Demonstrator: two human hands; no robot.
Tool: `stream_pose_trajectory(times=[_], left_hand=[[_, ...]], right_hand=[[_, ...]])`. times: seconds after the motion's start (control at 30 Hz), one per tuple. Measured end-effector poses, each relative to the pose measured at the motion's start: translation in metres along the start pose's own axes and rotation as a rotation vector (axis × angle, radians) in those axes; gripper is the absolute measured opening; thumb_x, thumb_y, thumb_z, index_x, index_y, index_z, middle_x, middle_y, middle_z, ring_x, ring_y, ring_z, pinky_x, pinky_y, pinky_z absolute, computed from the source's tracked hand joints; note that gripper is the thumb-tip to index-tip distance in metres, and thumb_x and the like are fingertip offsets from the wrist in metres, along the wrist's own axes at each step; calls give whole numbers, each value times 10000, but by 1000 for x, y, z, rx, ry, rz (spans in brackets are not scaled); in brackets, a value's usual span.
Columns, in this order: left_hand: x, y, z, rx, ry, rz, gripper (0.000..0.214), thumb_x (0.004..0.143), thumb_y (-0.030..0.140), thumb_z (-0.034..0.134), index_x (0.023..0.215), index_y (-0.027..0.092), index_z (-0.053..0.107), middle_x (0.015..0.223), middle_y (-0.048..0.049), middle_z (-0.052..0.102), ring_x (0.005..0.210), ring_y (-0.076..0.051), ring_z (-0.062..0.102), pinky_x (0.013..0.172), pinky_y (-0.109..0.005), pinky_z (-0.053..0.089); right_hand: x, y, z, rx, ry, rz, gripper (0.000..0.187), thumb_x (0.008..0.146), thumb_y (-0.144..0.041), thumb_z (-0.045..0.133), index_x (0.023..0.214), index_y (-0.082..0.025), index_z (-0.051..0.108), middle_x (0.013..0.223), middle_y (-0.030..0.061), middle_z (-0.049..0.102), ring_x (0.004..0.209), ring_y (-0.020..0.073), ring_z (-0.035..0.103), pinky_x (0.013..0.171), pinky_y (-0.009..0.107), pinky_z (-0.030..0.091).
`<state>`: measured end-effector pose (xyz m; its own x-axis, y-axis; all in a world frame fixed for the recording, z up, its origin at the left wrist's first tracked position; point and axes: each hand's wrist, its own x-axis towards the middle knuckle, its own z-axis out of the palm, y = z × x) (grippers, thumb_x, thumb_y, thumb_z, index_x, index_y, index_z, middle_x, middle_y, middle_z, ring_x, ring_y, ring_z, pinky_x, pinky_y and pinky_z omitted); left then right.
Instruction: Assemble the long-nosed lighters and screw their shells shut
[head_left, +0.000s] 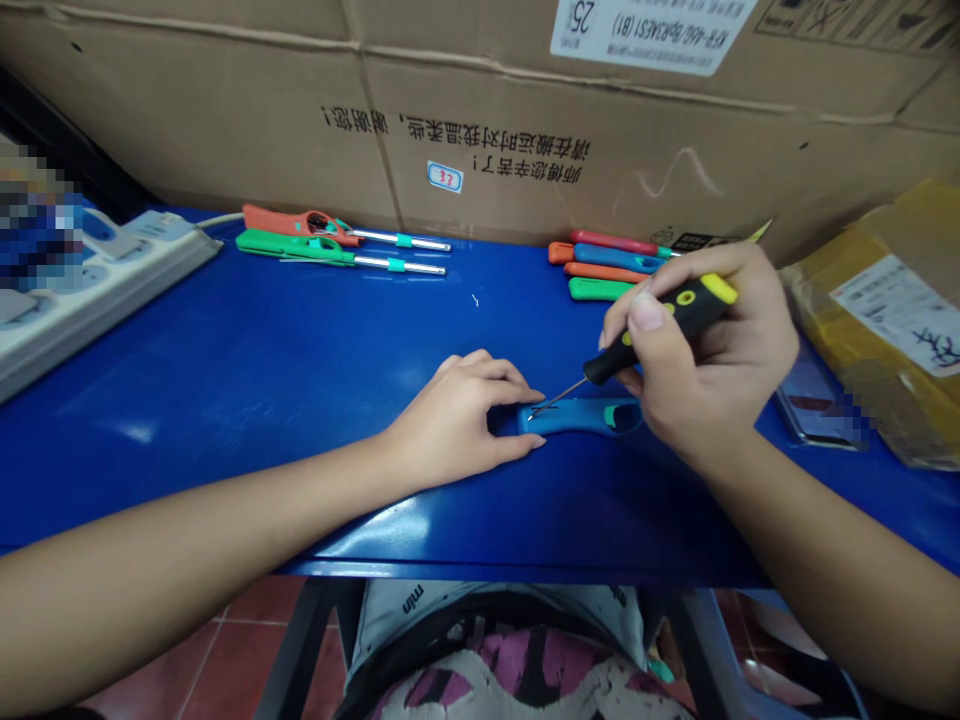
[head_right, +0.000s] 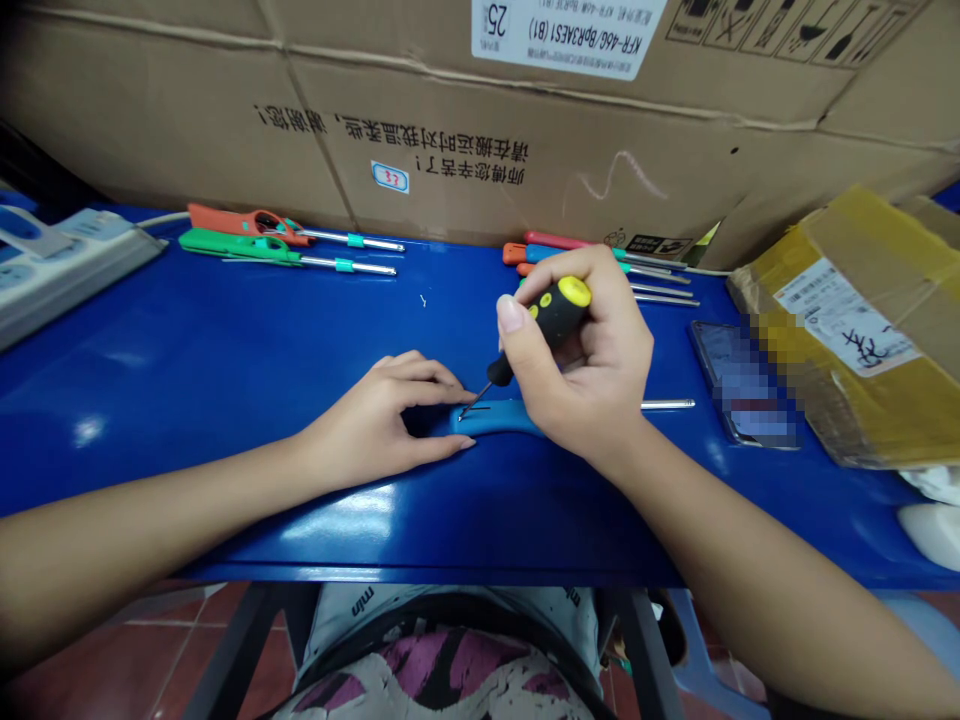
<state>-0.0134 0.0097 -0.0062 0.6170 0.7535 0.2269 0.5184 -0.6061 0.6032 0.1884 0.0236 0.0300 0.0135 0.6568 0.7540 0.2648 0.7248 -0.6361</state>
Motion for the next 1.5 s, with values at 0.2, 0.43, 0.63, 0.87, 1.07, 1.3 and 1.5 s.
stream_pose_trajectory(times=[0.2, 0.43, 0.63, 0.87, 1.07, 1.3, 1.5], left_hand=[[1, 0, -1, 5, 4, 5, 324, 832, 385, 791, 1123, 249, 751, 1071, -29, 737, 975, -230, 625, 881, -393, 440], [1, -1, 1, 14, 11, 14, 308, 839, 402, 780, 1106, 250, 749, 1073, -23, 739, 980, -233, 629, 905, -413, 430], [0, -1, 1, 6, 15, 5, 308, 832, 392, 789, 1098, 241, 751, 1078, -25, 739, 990, -237, 628, 906, -418, 434], [-3, -3, 1, -4, 21, 4, 312, 825, 379, 799, 1100, 238, 752, 1053, -26, 733, 993, -234, 629, 892, -407, 435], [-2, -2, 1, -10, 8, -3, 293, 822, 367, 803, 1082, 241, 753, 1059, -9, 736, 980, -221, 634, 892, -401, 436], [-2, 0, 1, -15, 10, 2, 300, 819, 352, 812, 1083, 223, 751, 1065, -20, 739, 1003, -219, 654, 956, -416, 418], [-3, 0, 1, 2, 7, 0, 306, 819, 375, 810, 1084, 233, 753, 1054, -24, 733, 997, -228, 649, 928, -412, 424]], right_hand=[[-1, -4, -5, 2, -102, 10, 69, 910, -327, 677, 964, -291, 657, 769, -8, 671, 575, 142, 613, 447, 271, 490], [3, -10, -4, 62, -219, -84, 415, 841, -239, 736, 1222, -381, 654, 1037, 17, 723, 720, 197, 707, 536, 335, 585], [11, -14, -16, 131, -476, -20, 535, 893, -206, 655, 1398, -364, 574, 1208, 51, 703, 882, 236, 724, 546, 351, 605], [11, -10, -17, -92, -321, -202, 625, 741, -306, 870, 1321, -392, 655, 1213, -15, 740, 748, 194, 714, 488, 308, 571], [10, -19, -18, -68, -445, -85, 451, 1005, -311, 523, 1454, -332, 545, 1305, 21, 705, 849, 208, 750, 607, 351, 631], [17, -20, -23, -180, -394, -242, 421, 974, -439, 592, 1358, -276, 649, 1268, 55, 731, 981, 265, 745, 803, 418, 629], [19, -19, -24, -138, -358, -300, 337, 887, -292, 732, 1223, -314, 728, 938, -5, 783, 703, 185, 712, 705, 363, 614]])
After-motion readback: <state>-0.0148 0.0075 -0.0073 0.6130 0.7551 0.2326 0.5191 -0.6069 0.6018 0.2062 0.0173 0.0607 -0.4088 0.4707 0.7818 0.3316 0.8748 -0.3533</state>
